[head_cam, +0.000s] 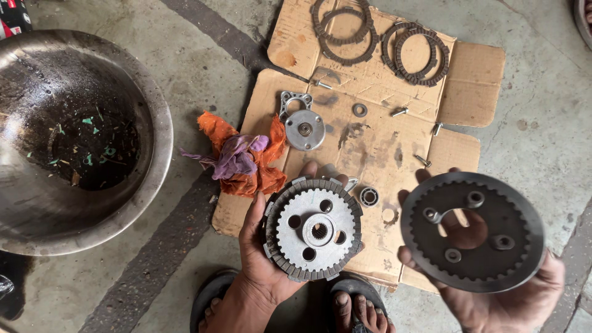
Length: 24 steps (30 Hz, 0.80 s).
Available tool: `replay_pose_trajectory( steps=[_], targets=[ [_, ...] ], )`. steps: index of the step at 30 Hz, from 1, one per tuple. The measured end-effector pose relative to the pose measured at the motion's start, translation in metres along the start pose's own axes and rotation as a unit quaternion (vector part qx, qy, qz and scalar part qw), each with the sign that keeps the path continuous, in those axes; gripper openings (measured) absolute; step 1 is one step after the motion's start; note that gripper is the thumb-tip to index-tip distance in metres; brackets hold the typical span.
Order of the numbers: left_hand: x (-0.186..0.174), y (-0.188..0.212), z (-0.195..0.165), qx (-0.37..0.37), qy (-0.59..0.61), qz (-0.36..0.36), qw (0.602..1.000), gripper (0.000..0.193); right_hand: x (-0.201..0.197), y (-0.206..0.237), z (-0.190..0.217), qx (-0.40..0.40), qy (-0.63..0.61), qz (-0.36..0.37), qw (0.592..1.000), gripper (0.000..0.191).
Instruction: The person sits at floor level and stacks friction and steel clutch plates onto the clutch hub, fitting the pressure plate over them. They then carry the assembled clutch unit to the motorcycle and seat it into the open engine clutch housing.
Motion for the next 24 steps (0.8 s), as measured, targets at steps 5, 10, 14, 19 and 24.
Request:
replay_pose_trajectory(
  steps=[5, 10, 14, 19, 24],
  targets=[
    [0.001, 0.0, 0.001, 0.005, -0.009, -0.003, 1.0, 0.089, -0.014, 0.005, 0.009, -0.05, 0.118, 0.005, 0.992, 0.07],
    [0.003, 0.002, 0.001, 0.001, -0.001, 0.012, 1.0, 0.089, -0.027, 0.005, -0.001, -0.011, 0.023, 0.03, 0.999, 0.071],
    [0.004, 0.002, 0.001, 0.001, -0.004, 0.001, 1.0, 0.09, -0.028, 0.003, -0.007, 0.019, -0.02, 0.043, 0.999, 0.072],
    [0.007, 0.001, 0.003, 0.001, -0.002, 0.007, 1.0, 0.088, -0.024, 0.001, -0.012, 0.042, -0.04, 0.048, 0.997, 0.074],
    [0.007, 0.002, 0.003, 0.0, 0.0, 0.007, 1.0, 0.086, -0.023, -0.001, -0.012, 0.056, -0.045, 0.056, 0.996, 0.075]
  ],
)
Point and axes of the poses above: each hand's wrist, its own y-axis away from the middle knuckle, its own x-axis out of the palm, z = x × y, the point moved 1 cm from there along -y, towards the middle knuckle
